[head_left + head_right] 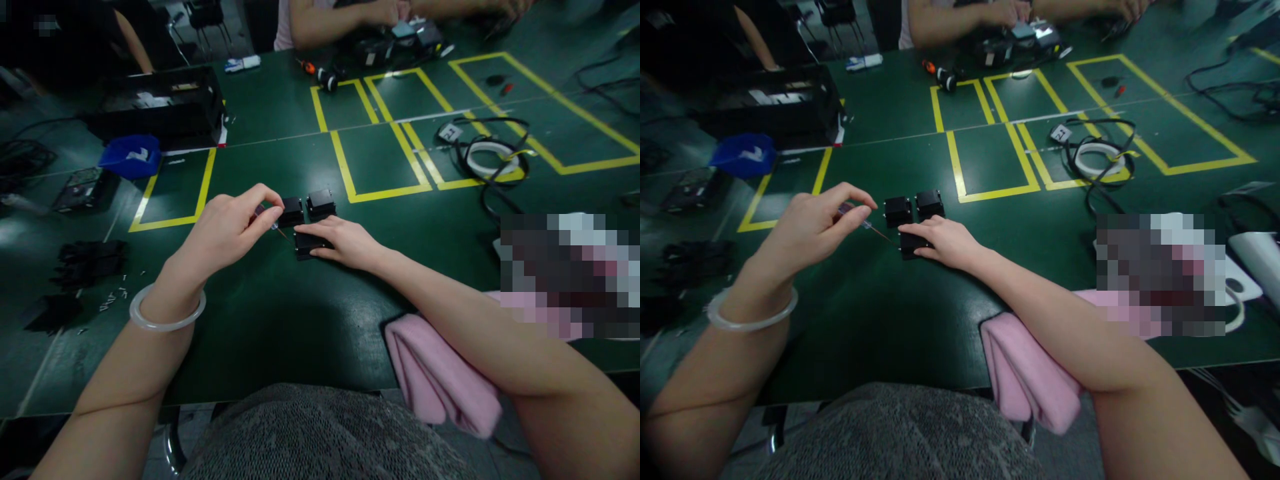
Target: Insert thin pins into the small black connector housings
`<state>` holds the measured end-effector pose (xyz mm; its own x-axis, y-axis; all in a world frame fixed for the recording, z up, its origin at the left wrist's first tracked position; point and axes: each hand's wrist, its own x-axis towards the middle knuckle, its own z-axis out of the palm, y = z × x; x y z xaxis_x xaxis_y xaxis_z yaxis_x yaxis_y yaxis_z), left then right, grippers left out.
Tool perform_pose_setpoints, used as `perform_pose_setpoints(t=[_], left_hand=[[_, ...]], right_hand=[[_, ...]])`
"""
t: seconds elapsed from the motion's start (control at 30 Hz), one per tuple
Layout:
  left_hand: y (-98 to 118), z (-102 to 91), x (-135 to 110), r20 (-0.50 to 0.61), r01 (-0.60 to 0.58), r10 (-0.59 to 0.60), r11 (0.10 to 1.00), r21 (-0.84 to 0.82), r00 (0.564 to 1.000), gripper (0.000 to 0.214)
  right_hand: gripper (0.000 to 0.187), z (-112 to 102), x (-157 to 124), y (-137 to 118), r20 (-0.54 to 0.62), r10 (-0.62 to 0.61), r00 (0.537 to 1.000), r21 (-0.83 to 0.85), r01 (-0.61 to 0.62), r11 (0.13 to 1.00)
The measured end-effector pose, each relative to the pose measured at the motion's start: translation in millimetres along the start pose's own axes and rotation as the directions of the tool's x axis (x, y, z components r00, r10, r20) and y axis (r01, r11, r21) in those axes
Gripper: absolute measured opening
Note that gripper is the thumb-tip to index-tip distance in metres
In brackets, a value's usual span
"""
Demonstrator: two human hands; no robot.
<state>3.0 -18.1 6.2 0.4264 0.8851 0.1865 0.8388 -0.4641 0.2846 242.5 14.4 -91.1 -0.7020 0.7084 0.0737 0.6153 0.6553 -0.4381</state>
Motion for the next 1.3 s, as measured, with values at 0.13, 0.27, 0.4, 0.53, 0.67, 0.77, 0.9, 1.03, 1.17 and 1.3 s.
perform_pose_setpoints(t=[0.13, 0.27, 0.4, 0.53, 0.67, 0.77, 0.9, 1.03, 1.17, 1.3], left_hand=[[-1.8, -0.1, -0.9, -0.013, -0.025, 0.025, 1.000, 0.003, 1.000, 0.039], [-2.6, -0.1, -1.0, -0.002, -0.023, 0.023, 1.000, 0.010, 1.000, 0.042], [-1.1, 0.6, -0.4, -0.006, -0.009, 0.009, 1.000, 0.007, 1.000, 0.043], [1.3, 0.4, 0.1, 0.004, -0.001, 0.001, 1.000, -0.019, 1.000, 0.039], [1.3, 0.5, 0.3, -0.003, 0.010, -0.010, 0.999, -0.043, 1.000, 0.037], [-0.6, 1.0, -0.1, 0.003, 0.014, -0.014, 0.999, -0.052, 1.000, 0.038], [-3.3, 2.1, -0.8, 0.019, 0.024, -0.023, 0.998, -0.053, 1.000, 0.038], [-3.5, 3.3, -0.2, 0.022, 0.048, -0.047, 0.998, -0.045, 0.999, 0.039], [-2.3, 3.7, 0.2, 0.033, 0.047, -0.045, 0.997, -0.058, 0.998, 0.039], [-2.9, 4.3, 0.2, 0.043, 0.027, -0.023, 0.995, -0.097, 0.999, 0.038]], right_hand=[[0.059, 1.2, -0.3, 1.7, -0.011, -0.012, 1.000, 0.006, 0.013, 1.000], [0.059, 3.2, -1.1, 3.8, -0.030, -0.028, 0.999, 0.010, 0.029, 1.000], [0.059, 2.3, -1.2, 2.8, -0.026, -0.023, 0.999, 0.004, 0.023, 1.000], [0.059, 0.1, -0.6, 1.0, -0.001, -0.001, 1.000, 0.000, 0.001, 1.000], [0.059, 0.9, -0.5, 1.6, -0.008, -0.006, 1.000, -0.005, 0.006, 1.000], [0.059, 1.9, -0.4, 2.3, -0.010, -0.011, 1.000, -0.006, 0.011, 1.000], [0.060, 0.8, -0.4, 0.7, 0.008, -0.001, 1.000, 0.008, 0.001, 1.000], [0.059, -0.5, -0.5, -1.7, 0.016, 0.005, 1.000, 0.022, -0.005, 1.000], [0.059, 1.5, -1.0, -0.8, 0.009, -0.005, 1.000, 0.015, 0.005, 1.000], [0.057, 3.3, -1.6, 0.6, -0.010, -0.023, 1.000, 0.026, 0.023, 0.999]])
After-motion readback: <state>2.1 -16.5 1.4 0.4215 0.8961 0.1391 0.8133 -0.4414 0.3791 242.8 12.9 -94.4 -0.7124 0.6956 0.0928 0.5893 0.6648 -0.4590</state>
